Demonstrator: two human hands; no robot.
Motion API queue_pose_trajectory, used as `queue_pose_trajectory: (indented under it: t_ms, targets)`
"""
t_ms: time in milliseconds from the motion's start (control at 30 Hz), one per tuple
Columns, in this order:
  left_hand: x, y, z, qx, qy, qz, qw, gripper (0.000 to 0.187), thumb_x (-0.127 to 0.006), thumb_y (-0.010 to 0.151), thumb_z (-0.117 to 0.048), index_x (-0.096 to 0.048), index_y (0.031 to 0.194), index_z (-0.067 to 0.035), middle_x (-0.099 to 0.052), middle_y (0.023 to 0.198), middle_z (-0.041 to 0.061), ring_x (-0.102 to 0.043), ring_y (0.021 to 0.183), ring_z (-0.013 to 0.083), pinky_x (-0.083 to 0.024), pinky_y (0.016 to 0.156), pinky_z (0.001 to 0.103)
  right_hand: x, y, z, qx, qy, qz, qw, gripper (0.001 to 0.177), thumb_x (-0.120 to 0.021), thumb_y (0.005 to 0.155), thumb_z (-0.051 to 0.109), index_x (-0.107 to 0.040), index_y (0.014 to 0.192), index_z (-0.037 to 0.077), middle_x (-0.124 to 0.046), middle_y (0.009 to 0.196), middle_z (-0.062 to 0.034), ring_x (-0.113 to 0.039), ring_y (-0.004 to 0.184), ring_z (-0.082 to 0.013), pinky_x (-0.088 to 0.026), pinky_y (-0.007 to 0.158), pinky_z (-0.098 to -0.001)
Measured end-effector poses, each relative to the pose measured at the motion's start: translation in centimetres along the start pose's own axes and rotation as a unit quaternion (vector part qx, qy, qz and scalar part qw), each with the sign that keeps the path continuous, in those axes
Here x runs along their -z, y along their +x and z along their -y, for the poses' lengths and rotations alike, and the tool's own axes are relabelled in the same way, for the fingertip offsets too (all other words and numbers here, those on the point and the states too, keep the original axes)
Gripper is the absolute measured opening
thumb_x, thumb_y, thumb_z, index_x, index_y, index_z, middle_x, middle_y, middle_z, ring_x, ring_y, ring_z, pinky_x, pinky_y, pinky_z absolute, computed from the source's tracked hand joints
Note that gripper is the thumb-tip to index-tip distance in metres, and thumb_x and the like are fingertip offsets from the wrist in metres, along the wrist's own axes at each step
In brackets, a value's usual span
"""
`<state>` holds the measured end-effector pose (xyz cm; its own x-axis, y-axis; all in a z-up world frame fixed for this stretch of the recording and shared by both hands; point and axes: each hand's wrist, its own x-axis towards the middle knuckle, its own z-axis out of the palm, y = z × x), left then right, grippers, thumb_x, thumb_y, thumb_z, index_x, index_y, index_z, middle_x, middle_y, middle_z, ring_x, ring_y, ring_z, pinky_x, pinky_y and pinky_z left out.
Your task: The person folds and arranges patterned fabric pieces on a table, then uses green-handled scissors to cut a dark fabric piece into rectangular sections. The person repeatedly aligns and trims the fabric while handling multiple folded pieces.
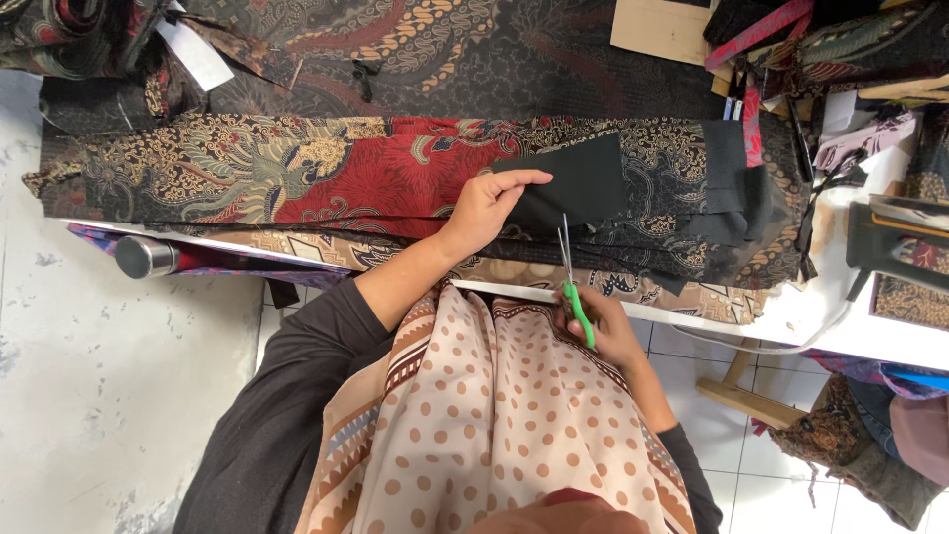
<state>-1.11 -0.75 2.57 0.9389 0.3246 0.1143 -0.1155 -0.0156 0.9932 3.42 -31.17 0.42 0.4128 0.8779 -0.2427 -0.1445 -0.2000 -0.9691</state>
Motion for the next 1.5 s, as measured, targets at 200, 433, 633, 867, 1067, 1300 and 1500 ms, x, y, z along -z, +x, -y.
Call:
queue_pose_trajectory:
  t_ms: [200, 433, 633, 867, 1067, 1300, 1500]
  targets:
    - [0.8, -0.8, -1.6, -0.01, 0.086, -0.006, 0.996, 0.035, -0.077, 0.09, -0.004, -0.072, 0.125, -0.005, -0.077, 0.117, 0.006, -0.069, 0.106, 0.0118, -0.053, 0.097, 0.027, -1.2, 3.0, 2.4, 0.023, -0.036, 0.001, 0.999, 0.051, -0.074, 0.09, 0.033, -0.062, 0.127, 0.0, -0.07, 0.09, -0.0041, -0.065, 0.082, -0.0107, -0.054, 0.078, -0.0267]
    - [1.3, -0.8, -2.1, 0.009, 0.013, 0.005, 1.0, 0.044, -0.076, 0.089, -0.005, -0.067, 0.132, -0.008, -0.076, 0.121, 0.005, -0.069, 0.109, 0.0118, -0.053, 0.101, 0.028, -1.8, 3.8, 2.7, -0.001, -0.063, -0.023, 0.998, 0.039, -0.071, 0.094, 0.023, -0.063, 0.126, 0.0, -0.07, 0.086, -0.0029, -0.065, 0.082, -0.0087, -0.054, 0.079, -0.0259]
    - [1.7, -0.8, -2.3, -0.034, 0.105, -0.012, 0.994, 0.048, -0.079, 0.086, -0.005, -0.067, 0.132, -0.008, -0.074, 0.128, 0.008, -0.07, 0.109, 0.0176, -0.047, 0.103, 0.03, -2.3, 3.8, 2.2, -0.024, -0.075, -0.043, 0.996, 0.035, -0.07, 0.094, 0.013, -0.063, 0.126, 0.0, -0.07, 0.086, -0.0021, -0.064, 0.081, -0.0072, -0.054, 0.076, -0.0246]
    - [1.9, -0.9, -2.9, -0.033, 0.092, -0.006, 0.995, 0.049, -0.077, 0.087, -0.005, -0.066, 0.135, -0.009, -0.074, 0.129, 0.008, -0.072, 0.112, 0.0176, -0.048, 0.104, 0.03, -2.8, 3.7, 3.2, -0.036, -0.102, -0.03, 0.994, 0.036, -0.069, 0.093, 0.01, -0.062, 0.128, 0.001, -0.072, 0.085, -0.0025, -0.066, 0.079, -0.0073, -0.056, 0.074, -0.0247]
    - [2.0, -1.0, -3.2, -0.042, 0.085, 0.0, 0.996, 0.052, -0.076, 0.088, -0.004, -0.064, 0.138, -0.01, -0.074, 0.13, 0.009, -0.069, 0.108, 0.019, -0.05, 0.102, 0.029, -3.2, 3.6, 3.6, -0.044, -0.101, -0.06, 0.992, 0.035, -0.07, 0.093, 0.008, -0.064, 0.127, 0.002, -0.07, 0.081, -0.0012, -0.062, 0.073, -0.0051, -0.052, 0.067, -0.0224]
    - [2.3, -1.1, -3.2, -0.039, 0.111, -0.007, 0.993, 0.063, -0.077, 0.087, -0.006, -0.059, 0.146, -0.015, -0.075, 0.126, 0.005, -0.065, 0.098, 0.018, -0.052, 0.098, 0.029, -3.3, 3.4, 3.1, -0.03, -0.153, -0.072, 0.985, 0.034, -0.074, 0.091, 0.009, -0.066, 0.124, 0.002, -0.067, 0.073, 0.0021, -0.057, 0.068, -0.0023, -0.049, 0.062, -0.0212]
    - [2.2, -1.4, -3.1, 0.012, 0.125, 0.013, 0.992, 0.07, -0.08, 0.085, -0.006, -0.056, 0.15, -0.016, -0.075, 0.125, 0.006, -0.062, 0.096, 0.0204, -0.051, 0.098, 0.031, -3.3, 4.0, 3.1, -0.019, -0.097, -0.06, 0.993, 0.034, -0.073, 0.093, 0.009, -0.065, 0.126, 0.0, -0.066, 0.078, 0.0021, -0.057, 0.071, -0.0023, -0.049, 0.064, -0.0204]
